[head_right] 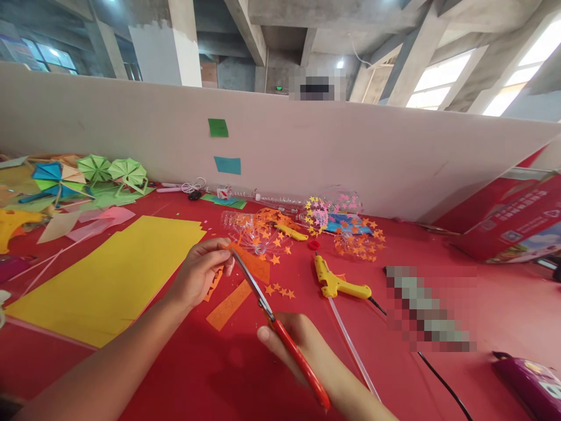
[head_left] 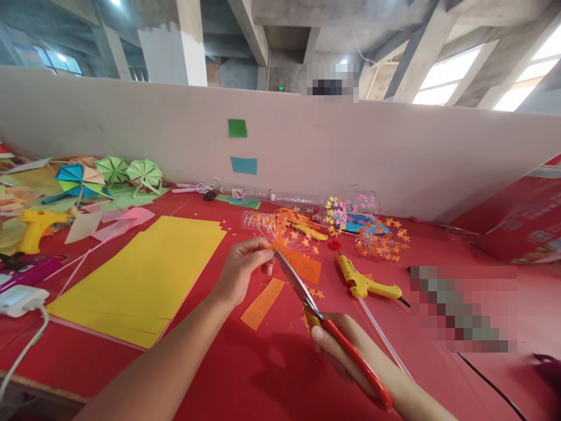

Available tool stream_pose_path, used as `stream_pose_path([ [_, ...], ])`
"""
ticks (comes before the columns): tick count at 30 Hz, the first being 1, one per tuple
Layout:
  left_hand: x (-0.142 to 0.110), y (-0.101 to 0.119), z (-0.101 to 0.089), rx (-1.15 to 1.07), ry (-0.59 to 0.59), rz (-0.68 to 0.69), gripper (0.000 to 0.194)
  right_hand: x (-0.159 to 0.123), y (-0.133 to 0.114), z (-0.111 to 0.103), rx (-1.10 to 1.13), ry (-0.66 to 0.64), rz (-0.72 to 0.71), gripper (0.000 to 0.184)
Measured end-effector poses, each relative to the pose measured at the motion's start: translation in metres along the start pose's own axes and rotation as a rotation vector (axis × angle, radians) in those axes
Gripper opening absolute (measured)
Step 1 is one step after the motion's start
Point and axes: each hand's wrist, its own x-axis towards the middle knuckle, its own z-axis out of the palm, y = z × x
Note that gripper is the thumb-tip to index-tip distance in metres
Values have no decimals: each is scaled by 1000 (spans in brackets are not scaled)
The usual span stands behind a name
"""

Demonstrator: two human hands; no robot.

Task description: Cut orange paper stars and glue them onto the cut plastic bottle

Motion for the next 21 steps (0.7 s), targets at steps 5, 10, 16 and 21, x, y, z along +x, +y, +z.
stream_pose_path([
  [5,1,2,-1,5,13,-23,18,0,-3,1,-15,13,43,57],
  [10,2,2,-1,9,13,-25,19,2,-4,0,-17,7,64,56],
  [16,1,2,-1,1,12,-28,19,2,-3,0,-6,23,72,53],
  [21,1,2,0,13,22,-20,21,2,-2,1,31,37,65,54],
])
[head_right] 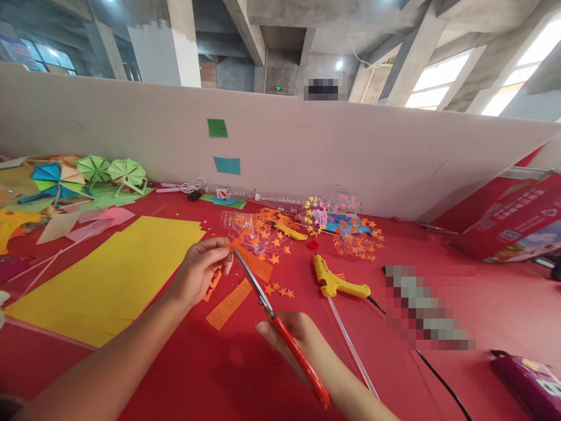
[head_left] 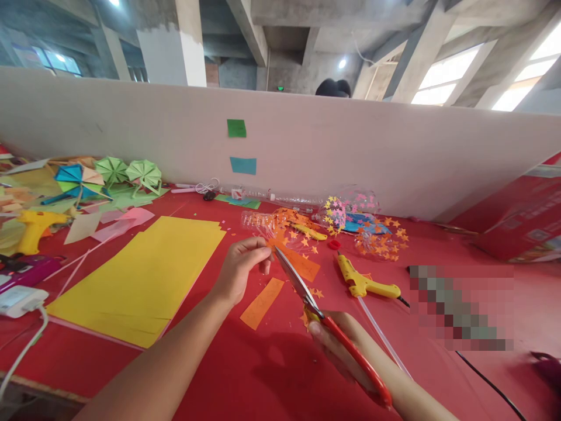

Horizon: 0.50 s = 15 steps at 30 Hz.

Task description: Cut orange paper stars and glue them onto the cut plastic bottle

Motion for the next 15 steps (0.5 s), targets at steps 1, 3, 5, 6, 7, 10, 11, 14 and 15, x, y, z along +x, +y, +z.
stream_pose_path([
  [1,0,0,0,7,3,6,21,0,0,0,2,-1,3,54],
  [3,0,0,0,32,12,20,22,-1,0,0,0,-6,10,56],
  [5,0,0,-1,61,18,36,22,-1,0,0,-5,-7,24,57],
  [6,0,-1,-1,71,20,44,22,-2,0,0,-8,-3,33,57],
  [7,0,-1,-2,76,22,51,21,-1,0,0,-9,1,41,58],
  [10,0,-2,-2,77,31,52,20,0,1,-1,-6,-17,45,57],
  [11,0,-2,-2,78,35,49,19,0,2,-1,-5,-27,44,57],
  [14,1,-1,-2,76,43,42,20,1,3,-1,-5,-35,52,57],
  [15,1,-1,-2,74,45,42,20,1,2,0,-4,-28,56,57],
])
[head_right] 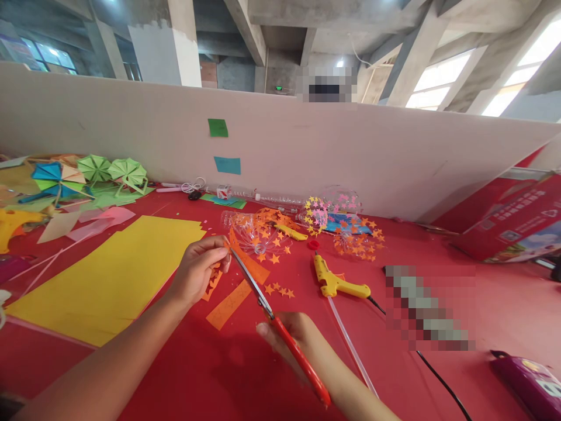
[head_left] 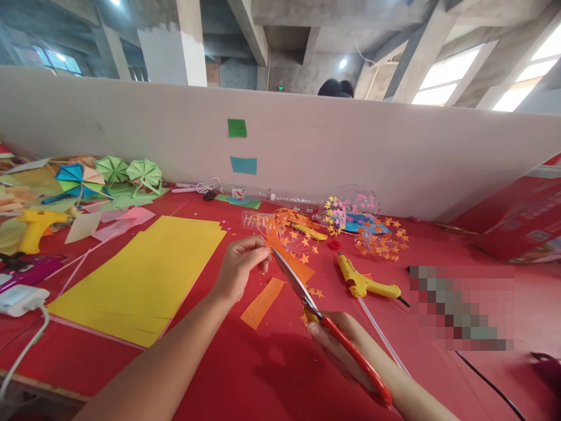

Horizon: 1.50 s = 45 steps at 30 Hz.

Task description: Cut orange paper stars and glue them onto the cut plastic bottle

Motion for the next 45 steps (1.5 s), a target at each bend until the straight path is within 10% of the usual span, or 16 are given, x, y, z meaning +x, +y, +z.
stream_pose_path([
  [45,-7,0,8,186,-10,250,18,-4,6,1,17,-18,-173,56],
])
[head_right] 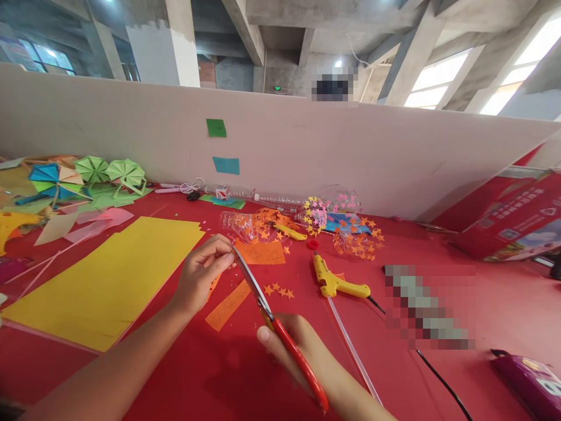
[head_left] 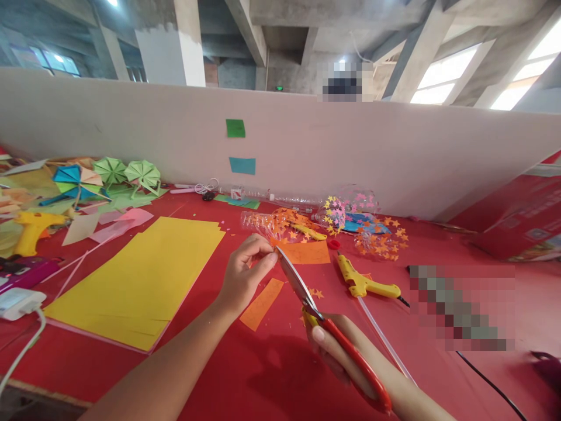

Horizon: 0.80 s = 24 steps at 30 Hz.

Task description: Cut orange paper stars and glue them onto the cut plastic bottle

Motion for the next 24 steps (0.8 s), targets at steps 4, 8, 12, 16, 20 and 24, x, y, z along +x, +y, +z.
stream_pose_path([
  [4,0,1,1,-10,24,8,20,1,-1,2,10,-7,0,57],
  [8,-2,1,2,-64,-15,-70,20,1,-1,3,12,6,7,57],
  [12,-3,-3,2,-161,-50,-107,18,2,-3,2,5,18,31,57],
  [16,-2,-5,4,-230,-49,-133,15,3,-5,3,15,14,54,61],
  [20,-2,-7,4,-242,-43,-130,12,4,-7,5,42,40,65,62],
  [24,-3,-9,3,-235,-35,-122,12,2,-8,6,29,63,80,61],
])
